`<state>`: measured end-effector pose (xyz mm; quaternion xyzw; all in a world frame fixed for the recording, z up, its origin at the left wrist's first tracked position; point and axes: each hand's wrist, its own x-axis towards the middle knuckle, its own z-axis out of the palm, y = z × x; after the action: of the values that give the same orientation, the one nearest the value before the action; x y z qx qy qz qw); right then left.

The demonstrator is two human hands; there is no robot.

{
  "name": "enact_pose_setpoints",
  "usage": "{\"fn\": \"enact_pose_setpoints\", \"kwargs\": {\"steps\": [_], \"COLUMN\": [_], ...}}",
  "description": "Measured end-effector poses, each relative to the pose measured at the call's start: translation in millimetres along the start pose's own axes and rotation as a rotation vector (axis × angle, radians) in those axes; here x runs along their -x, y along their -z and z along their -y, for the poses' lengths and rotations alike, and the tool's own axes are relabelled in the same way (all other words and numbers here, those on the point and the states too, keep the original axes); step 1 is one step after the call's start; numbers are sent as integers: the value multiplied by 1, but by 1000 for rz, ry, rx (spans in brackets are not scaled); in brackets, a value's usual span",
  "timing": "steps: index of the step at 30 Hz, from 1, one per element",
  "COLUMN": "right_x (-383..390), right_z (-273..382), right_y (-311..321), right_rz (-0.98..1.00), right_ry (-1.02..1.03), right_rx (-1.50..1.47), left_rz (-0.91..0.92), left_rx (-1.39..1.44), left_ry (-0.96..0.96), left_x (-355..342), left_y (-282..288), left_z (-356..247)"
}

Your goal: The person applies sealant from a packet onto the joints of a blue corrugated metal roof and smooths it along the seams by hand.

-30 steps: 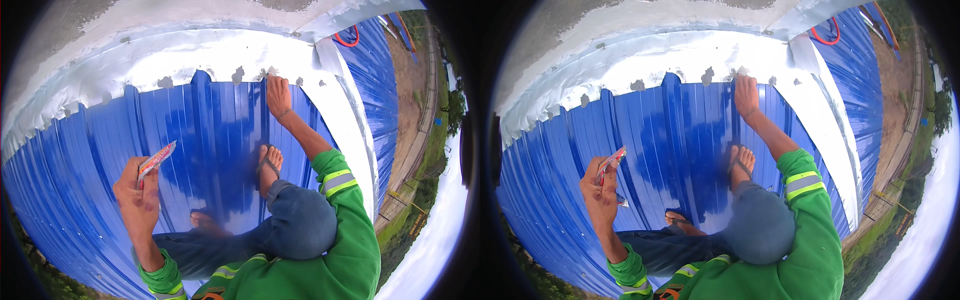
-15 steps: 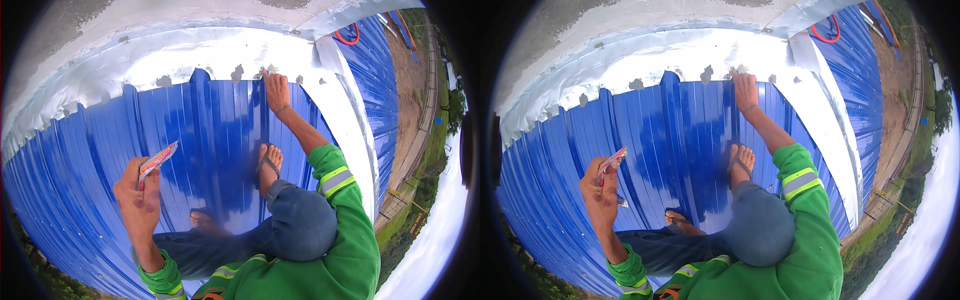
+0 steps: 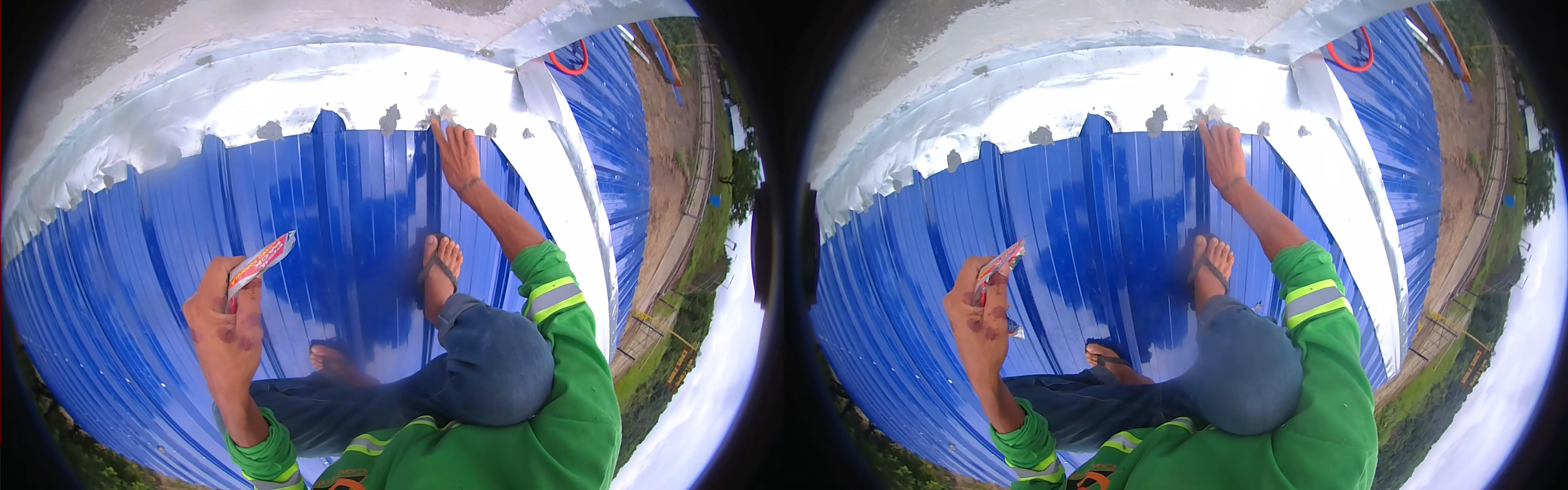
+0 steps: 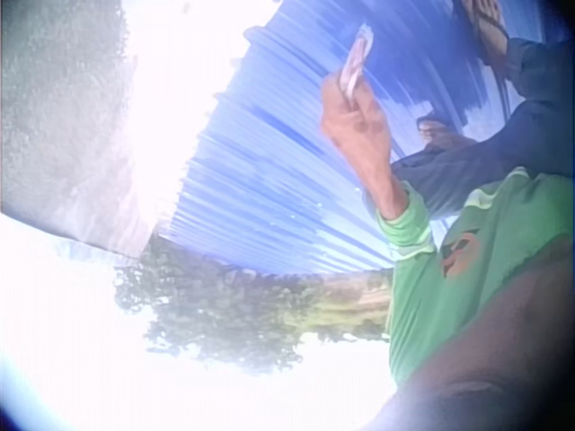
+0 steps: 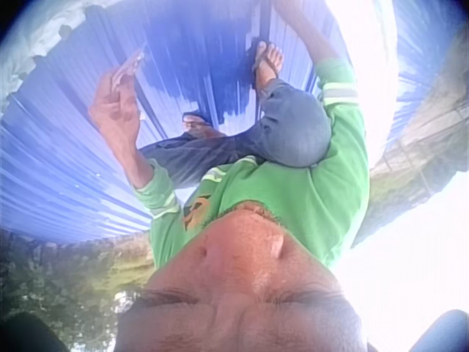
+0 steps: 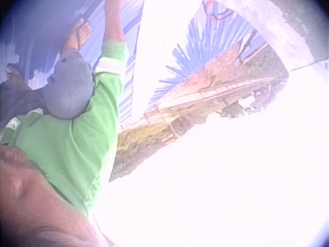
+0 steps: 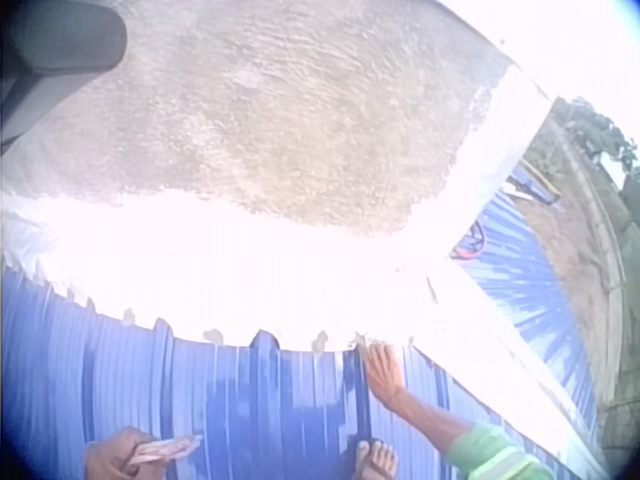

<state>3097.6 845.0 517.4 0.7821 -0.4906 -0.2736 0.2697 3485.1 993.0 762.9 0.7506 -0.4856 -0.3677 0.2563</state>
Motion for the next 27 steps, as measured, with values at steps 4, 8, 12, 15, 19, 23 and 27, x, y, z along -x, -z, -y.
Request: {"fn": "enact_pose_setpoints", "kwargs": {"steps": [4, 8, 12, 15, 19, 23, 27], "right_x": [-8, -7, -3, -1, -4, -4, 2], "right_z": [-10, -18, -15, -12, -8, -10, -14], "right_y": [-5, -4, 2, 2, -3, -8, -8], "right_rz": [63, 70, 108, 148, 80, 68, 138], "right_ry": [18, 11, -31, -38, 16, 18, -42], "right_rx": [42, 30, -66, -54, 81, 125, -6], "left_rz": [2, 15, 8, 13, 0, 18, 21], "left_rx": [-32, -8, -16, -18, -20, -21, -21], "left_ry": [-42, 28, 6, 14, -23, -24, -3], "left_x": [-1, 0, 0, 1, 2, 2, 2], "left_y": [-1, 3, 6, 6, 2, 2, 6], "left_z": [-2, -3, -1, 1, 1, 0, 1]}}
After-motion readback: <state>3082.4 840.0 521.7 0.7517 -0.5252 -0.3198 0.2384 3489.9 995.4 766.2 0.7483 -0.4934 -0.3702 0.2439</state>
